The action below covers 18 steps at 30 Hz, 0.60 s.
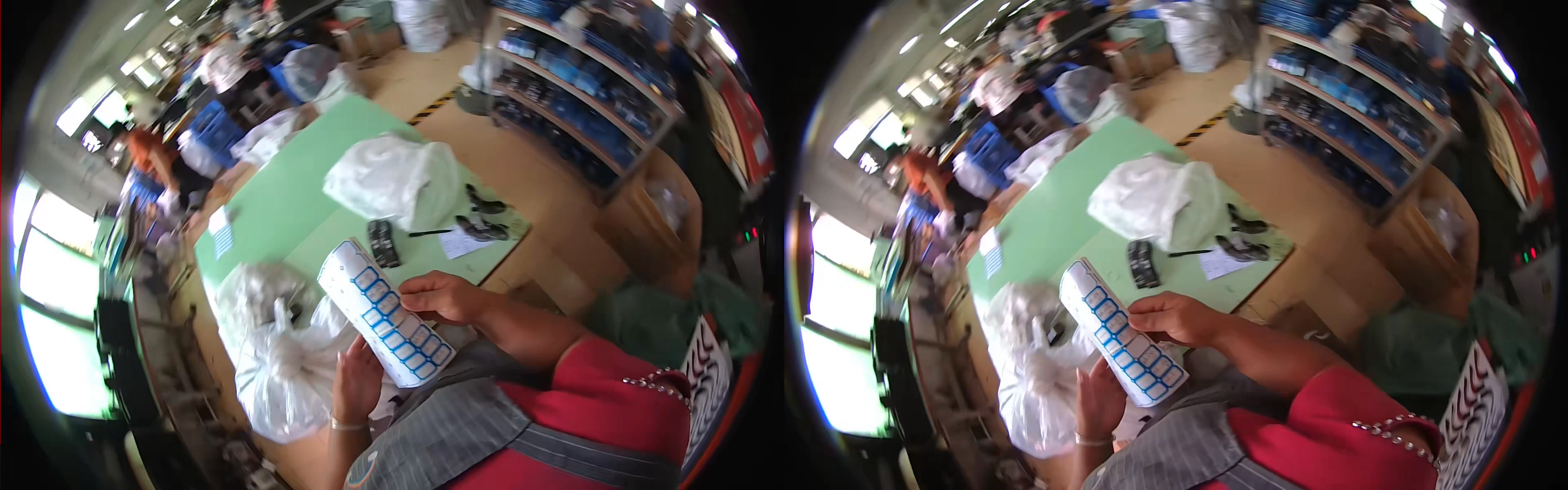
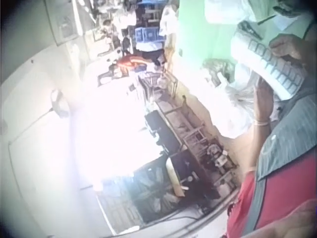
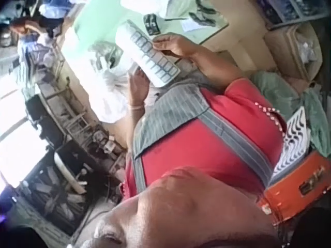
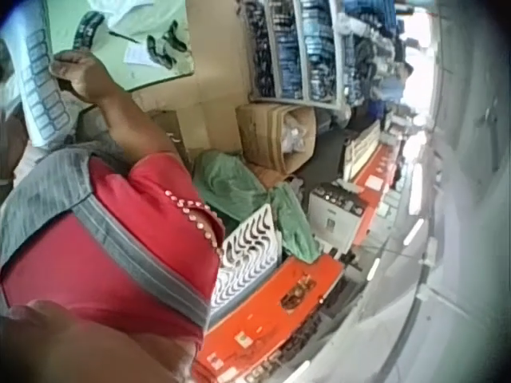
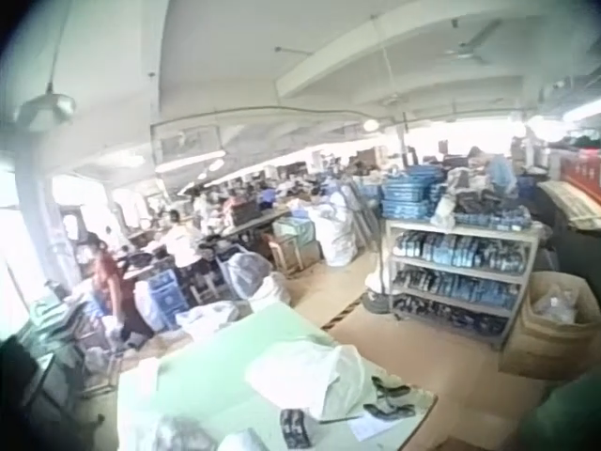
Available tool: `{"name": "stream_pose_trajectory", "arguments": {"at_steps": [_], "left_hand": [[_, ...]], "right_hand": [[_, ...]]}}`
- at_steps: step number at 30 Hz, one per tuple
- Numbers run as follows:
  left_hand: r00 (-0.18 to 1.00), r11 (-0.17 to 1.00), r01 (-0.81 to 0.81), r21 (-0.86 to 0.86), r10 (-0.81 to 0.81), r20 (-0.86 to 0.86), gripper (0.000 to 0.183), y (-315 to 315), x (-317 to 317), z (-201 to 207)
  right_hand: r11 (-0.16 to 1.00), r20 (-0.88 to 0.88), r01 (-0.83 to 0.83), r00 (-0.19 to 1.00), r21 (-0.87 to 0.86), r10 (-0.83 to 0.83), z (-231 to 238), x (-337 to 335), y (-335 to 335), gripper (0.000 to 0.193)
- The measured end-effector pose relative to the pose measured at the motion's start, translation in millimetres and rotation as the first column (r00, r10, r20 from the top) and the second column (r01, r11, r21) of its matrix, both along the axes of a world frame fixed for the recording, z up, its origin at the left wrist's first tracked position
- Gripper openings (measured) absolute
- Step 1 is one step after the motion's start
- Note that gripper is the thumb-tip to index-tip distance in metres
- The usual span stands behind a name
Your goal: Using a die-cutting machine to cut shoe components from white material and packing the finished pieces.
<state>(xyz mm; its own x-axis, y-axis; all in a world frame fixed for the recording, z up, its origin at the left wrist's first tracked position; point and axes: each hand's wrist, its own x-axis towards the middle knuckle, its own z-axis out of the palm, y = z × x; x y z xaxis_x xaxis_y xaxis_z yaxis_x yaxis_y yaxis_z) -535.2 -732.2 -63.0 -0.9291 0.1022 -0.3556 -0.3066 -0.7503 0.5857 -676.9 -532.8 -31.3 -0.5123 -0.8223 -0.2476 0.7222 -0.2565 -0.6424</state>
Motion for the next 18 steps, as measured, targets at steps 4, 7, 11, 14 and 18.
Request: {"name": "stream_pose_trajectory", "arguments": {"at_steps": [4,7,11,14,18], "left_hand": [[0.991,0.948,-0.072,0.309,0.104,-0.089,0.071,-4,23,15],[0.97,0.942,-0.179,0.284,0.218,-0.11,0.069,-4,46,13],[0.95,0.932,-0.241,0.27,0.283,-0.13,0.067,8,69,14],[0.937,0.915,-0.288,0.284,0.33,-0.114,0.062,16,82,16],[0.898,0.895,-0.427,0.133,0.436,-0.054,0.054,21,82,32]], "right_hand": [[0.983,-0.123,-0.169,0.977,0.072,0.177,23,29,-24,0.03],[0.969,-0.23,-0.217,0.943,0.122,0.24,29,46,-37,0.029],[0.951,-0.297,-0.262,0.906,0.162,0.301,37,62,-41,0.028],[0.945,-0.318,-0.285,0.891,0.163,0.323,37,76,-43,0.028],[0.936,-0.37,-0.308,0.861,0.169,0.349,43,80,-42,0.029]]}}
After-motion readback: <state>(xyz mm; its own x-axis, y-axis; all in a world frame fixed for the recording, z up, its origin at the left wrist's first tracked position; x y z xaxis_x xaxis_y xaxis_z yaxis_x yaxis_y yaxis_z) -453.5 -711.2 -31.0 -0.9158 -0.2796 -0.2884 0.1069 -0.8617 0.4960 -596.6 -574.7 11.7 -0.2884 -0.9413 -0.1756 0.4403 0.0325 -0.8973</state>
